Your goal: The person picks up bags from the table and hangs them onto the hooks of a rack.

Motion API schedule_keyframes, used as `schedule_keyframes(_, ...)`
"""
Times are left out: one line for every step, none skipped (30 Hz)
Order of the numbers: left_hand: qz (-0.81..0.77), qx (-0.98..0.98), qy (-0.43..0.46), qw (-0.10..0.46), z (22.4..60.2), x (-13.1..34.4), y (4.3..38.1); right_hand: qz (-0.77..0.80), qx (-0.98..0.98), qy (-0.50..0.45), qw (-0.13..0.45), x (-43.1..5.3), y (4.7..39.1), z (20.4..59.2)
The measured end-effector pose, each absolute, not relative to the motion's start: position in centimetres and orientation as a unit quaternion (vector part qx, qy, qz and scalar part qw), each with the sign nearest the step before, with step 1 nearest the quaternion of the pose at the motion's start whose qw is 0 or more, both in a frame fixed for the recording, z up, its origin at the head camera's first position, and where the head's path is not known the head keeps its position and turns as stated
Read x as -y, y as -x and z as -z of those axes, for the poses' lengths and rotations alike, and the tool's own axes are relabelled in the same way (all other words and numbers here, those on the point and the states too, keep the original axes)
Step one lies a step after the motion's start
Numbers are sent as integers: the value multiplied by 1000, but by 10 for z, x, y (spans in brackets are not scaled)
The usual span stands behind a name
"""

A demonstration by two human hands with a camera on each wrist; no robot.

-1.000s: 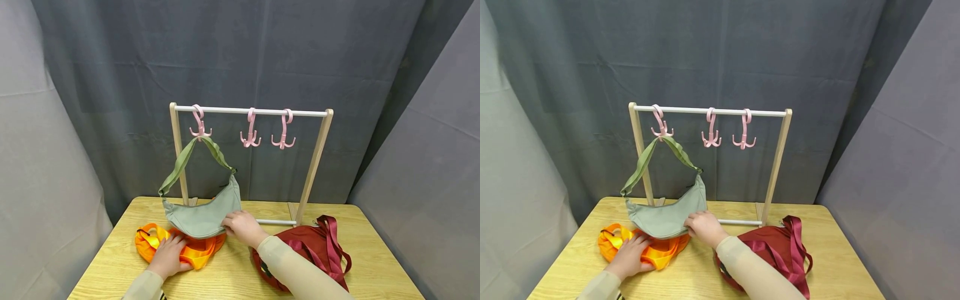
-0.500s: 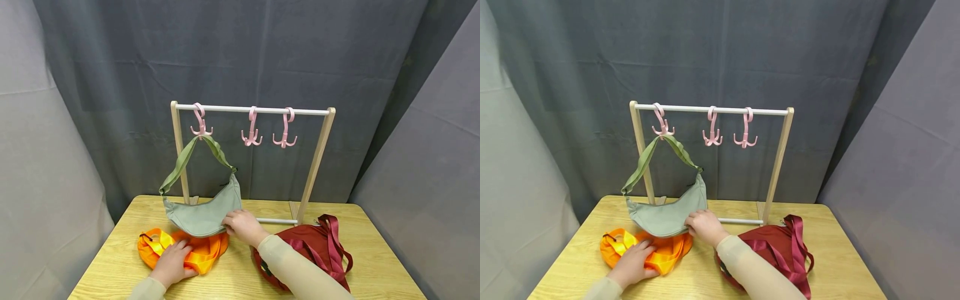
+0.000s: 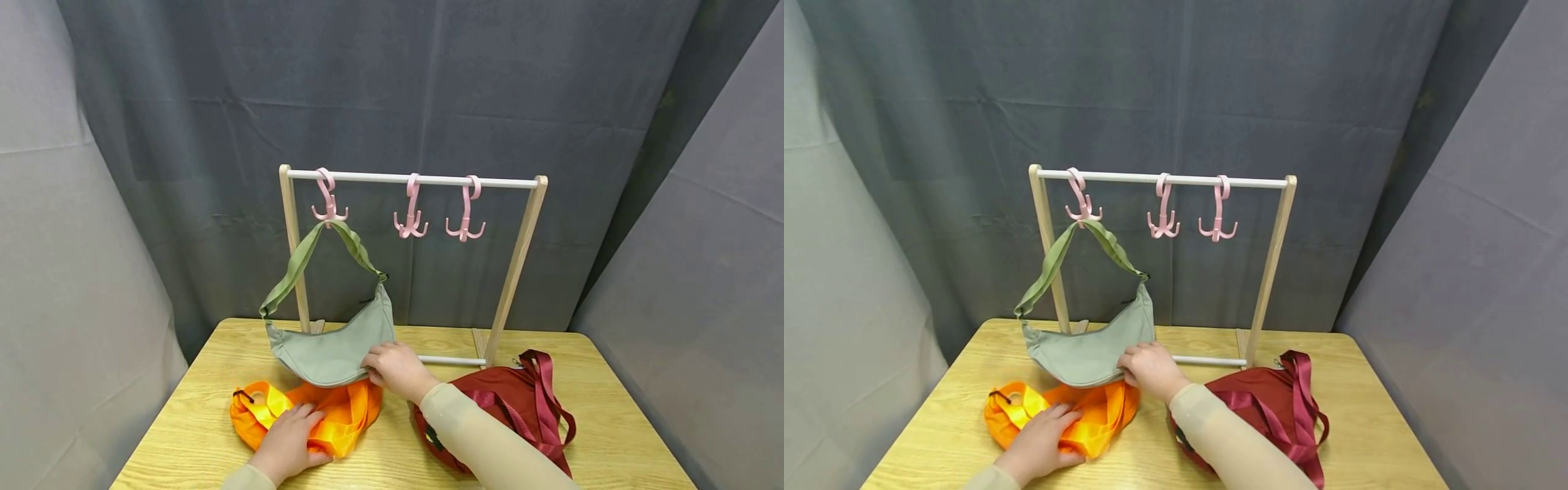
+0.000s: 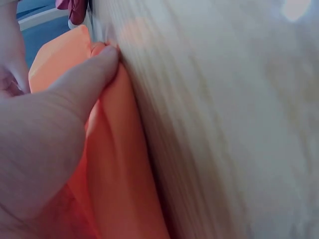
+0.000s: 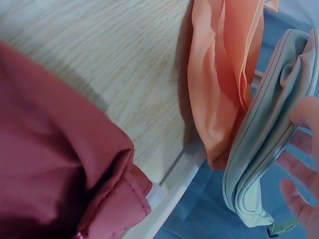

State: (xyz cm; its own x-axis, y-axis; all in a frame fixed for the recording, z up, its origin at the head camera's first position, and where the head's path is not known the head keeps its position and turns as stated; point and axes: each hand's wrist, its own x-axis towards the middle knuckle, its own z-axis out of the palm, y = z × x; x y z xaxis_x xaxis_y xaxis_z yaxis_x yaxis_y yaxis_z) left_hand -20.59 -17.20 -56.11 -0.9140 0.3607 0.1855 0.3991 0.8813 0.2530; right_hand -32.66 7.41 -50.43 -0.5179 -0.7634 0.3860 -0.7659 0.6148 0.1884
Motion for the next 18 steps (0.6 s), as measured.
schedule_keyframes(145,967,198,65,562,171,205,-2,871,-440,220,-74,327,504)
schedule_keyframes(146,967,201,63,563,171,204,-2,870,-440,221,-74,327,504)
schedule_keyframes(147,966,203,60,563,170,204,-2,870,-441,222,-74,327,505)
schedule_keyframes(147,966,206,57,564,169,203,-2,870,-441,222,-73,326,505)
schedule_keyframes(148,965,209,53,564,168,202,-3,869,-441,222,-73,326,505)
schedule_keyframes(148,965,212,49,565,167,201,-3,869,-442,223,-73,326,505)
schedule_keyframes(148,965,214,44,565,166,200,-2,869,-442,222,-73,326,505)
schedule_keyframes(146,965,215,41,565,165,199,-1,869,-442,223,-73,326,505)
schedule_keyframes(145,965,216,38,566,164,199,0,869,-443,222,-73,326,506)
schedule_keyframes(142,965,217,38,566,163,198,1,869,-442,222,-73,326,506)
schedule_keyframes(141,965,216,37,566,163,198,1,869,-442,221,-72,326,506)
schedule_keyframes(139,966,216,37,566,162,197,2,869,-442,221,-72,326,506)
schedule_keyframes(139,966,216,35,566,161,196,1,869,-443,220,-72,326,506)
schedule_keyframes(139,966,217,32,566,159,195,1,869,-443,220,-72,326,506)
schedule_keyframes(140,965,218,29,565,158,194,1,869,-443,219,-72,325,506)
schedule_keyframes(141,965,221,26,565,157,193,0,869,-444,219,-72,325,505)
schedule_keyframes(144,964,221,19,564,156,191,0,869,-444,218,-72,325,505)
schedule_keyframes(146,964,223,14,563,154,190,-1,869,-445,217,-71,324,505)
